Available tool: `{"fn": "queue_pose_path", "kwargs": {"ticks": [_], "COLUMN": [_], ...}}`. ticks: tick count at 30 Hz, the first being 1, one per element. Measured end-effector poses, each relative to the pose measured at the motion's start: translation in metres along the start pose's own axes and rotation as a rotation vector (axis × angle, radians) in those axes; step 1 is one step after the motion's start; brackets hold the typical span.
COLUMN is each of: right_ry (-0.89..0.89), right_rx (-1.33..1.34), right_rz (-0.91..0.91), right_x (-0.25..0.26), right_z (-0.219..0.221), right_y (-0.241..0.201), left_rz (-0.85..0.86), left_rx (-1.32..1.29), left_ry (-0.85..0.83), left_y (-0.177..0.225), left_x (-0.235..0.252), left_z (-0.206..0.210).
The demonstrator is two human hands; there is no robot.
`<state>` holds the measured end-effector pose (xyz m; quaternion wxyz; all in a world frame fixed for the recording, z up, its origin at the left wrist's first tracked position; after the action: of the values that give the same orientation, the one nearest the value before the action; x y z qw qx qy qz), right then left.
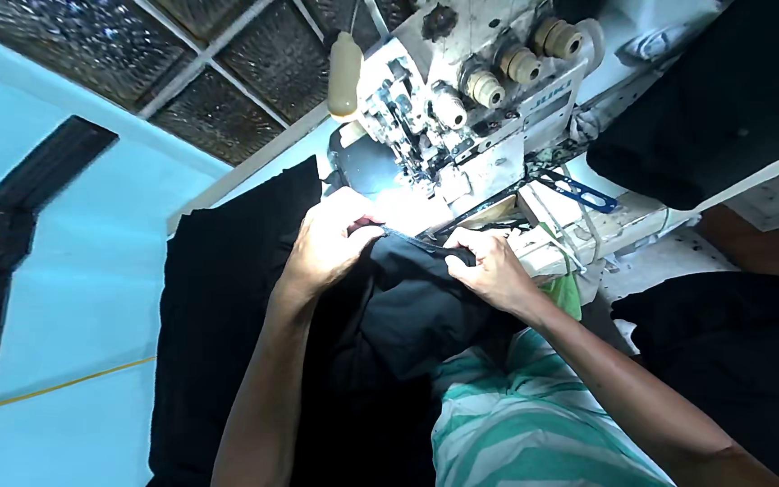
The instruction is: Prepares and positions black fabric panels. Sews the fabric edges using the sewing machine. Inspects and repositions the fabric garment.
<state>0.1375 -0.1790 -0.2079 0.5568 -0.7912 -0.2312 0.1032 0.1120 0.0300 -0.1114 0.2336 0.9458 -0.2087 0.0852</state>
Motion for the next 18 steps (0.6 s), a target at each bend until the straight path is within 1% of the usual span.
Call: {"fn": "queue_pose_path", "kwargs": {"ticks": [7,12,15,17,18], "right_ry": [0.017,-0.050,-0.058,-0.131,-0.225], "right_rx": [-0.002,0.085,0.072,-0.017,-0.067], "right_rz": [-0.021,0.068,0.057,0.028,0.018], "right_x": [-0.008,-0.008,-0.010,-0.019,-0.027], "right_z": [-0.010,-0.018,-0.020,-0.026,-0.030], "right_y": [-0.002,0.003,0.005,0.006,0.008], "left_rz": [-0.028,-0.048,-0.044,-0.040,-0.041], "left_rx": [0.044,0.064,0.069,0.098,0.141], "left_ry": [0.023,0.048,0.070,0.102,0.134], "left_y": [-0.003,-0.004,-0.003,-0.001,0.001], "left_x": [-0.003,-0.006,-0.007,-0.008,-0.009], "left_z": [0.001,0.003,0.005,0.007,0.009]}}
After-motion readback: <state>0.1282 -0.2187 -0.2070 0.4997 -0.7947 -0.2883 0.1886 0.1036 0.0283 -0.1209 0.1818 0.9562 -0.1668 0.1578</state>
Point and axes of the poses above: each hand's wrist, its own x-axis towards the middle knuckle, its own z-axis out of the palm, y = z × x, the point moved 4 cm from there along x, towards the middle knuckle, and after that the axes turned 9 degrees about z, right-handed, at the moved point
